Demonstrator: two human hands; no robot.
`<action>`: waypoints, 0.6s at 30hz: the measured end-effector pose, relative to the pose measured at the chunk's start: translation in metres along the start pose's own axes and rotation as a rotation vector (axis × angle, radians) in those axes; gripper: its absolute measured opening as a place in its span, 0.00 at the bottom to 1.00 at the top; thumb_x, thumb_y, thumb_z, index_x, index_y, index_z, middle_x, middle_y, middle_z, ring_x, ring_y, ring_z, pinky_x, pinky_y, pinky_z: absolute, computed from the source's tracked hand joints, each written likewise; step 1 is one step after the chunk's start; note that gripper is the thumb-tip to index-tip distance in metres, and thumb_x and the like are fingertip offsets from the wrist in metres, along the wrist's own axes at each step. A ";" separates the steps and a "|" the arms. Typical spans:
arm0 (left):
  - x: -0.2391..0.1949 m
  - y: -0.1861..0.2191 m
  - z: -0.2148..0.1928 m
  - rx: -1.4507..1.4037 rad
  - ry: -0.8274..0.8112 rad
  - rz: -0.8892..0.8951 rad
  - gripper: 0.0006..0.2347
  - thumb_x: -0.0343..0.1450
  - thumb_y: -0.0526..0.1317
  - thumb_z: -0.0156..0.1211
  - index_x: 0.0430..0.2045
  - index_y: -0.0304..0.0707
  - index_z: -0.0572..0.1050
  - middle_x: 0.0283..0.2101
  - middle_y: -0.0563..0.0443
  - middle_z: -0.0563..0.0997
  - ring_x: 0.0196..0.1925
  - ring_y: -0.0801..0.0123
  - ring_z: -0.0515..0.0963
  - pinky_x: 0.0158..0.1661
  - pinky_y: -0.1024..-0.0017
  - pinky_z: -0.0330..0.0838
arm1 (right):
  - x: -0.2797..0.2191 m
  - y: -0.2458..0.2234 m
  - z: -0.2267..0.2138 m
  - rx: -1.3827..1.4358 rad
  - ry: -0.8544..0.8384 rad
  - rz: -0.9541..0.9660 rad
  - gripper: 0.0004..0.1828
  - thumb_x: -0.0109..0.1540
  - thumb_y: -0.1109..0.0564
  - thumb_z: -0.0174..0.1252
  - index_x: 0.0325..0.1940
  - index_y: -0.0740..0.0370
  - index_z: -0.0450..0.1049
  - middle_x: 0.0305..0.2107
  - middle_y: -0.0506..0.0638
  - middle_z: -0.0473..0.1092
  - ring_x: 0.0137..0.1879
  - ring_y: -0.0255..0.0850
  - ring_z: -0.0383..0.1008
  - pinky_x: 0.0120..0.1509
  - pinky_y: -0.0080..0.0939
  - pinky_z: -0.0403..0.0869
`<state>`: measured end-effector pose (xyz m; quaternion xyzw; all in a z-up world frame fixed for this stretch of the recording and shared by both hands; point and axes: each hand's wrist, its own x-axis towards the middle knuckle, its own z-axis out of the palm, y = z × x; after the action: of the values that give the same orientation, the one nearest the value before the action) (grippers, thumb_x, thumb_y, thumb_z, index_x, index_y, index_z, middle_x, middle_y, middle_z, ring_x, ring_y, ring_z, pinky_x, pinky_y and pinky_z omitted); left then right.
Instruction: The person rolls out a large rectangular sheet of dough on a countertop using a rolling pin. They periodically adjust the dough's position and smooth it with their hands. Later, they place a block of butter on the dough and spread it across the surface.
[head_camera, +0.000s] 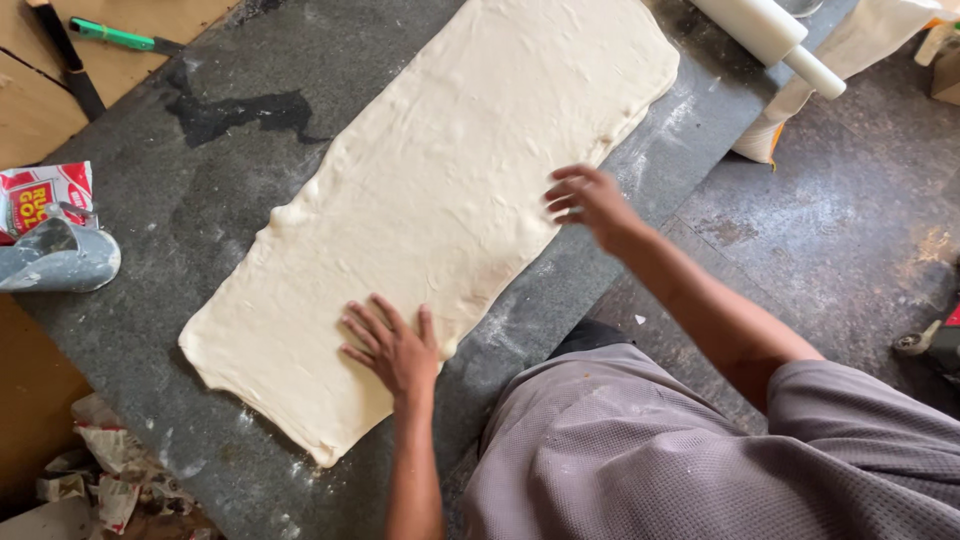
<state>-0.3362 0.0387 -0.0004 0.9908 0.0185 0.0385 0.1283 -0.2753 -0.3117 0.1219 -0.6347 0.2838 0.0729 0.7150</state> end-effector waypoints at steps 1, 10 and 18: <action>-0.005 0.012 0.004 0.000 0.024 0.048 0.37 0.77 0.63 0.35 0.74 0.30 0.49 0.77 0.25 0.41 0.79 0.35 0.35 0.68 0.32 0.30 | 0.007 -0.006 -0.020 0.065 0.065 -0.006 0.17 0.69 0.60 0.46 0.60 0.70 0.69 0.41 0.60 0.75 0.44 0.46 0.79 0.49 0.42 0.82; -0.006 0.046 0.014 0.056 -0.010 -0.094 0.36 0.78 0.62 0.34 0.75 0.33 0.49 0.77 0.25 0.42 0.80 0.36 0.37 0.69 0.30 0.31 | 0.133 -0.028 -0.190 0.342 0.341 -0.096 0.22 0.63 0.57 0.55 0.58 0.69 0.64 0.44 0.61 0.70 0.46 0.54 0.75 0.48 0.55 0.80; 0.007 0.157 0.032 0.051 -0.113 -0.179 0.39 0.76 0.62 0.44 0.73 0.27 0.48 0.75 0.19 0.40 0.78 0.30 0.37 0.67 0.32 0.38 | 0.232 -0.025 -0.247 0.316 0.343 0.025 0.28 0.57 0.57 0.65 0.56 0.70 0.61 0.49 0.62 0.61 0.55 0.60 0.71 0.57 0.61 0.79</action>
<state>-0.3227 -0.1205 0.0090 0.9887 0.1009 -0.0296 0.1070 -0.1493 -0.6095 0.0196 -0.5144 0.4169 -0.0722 0.7459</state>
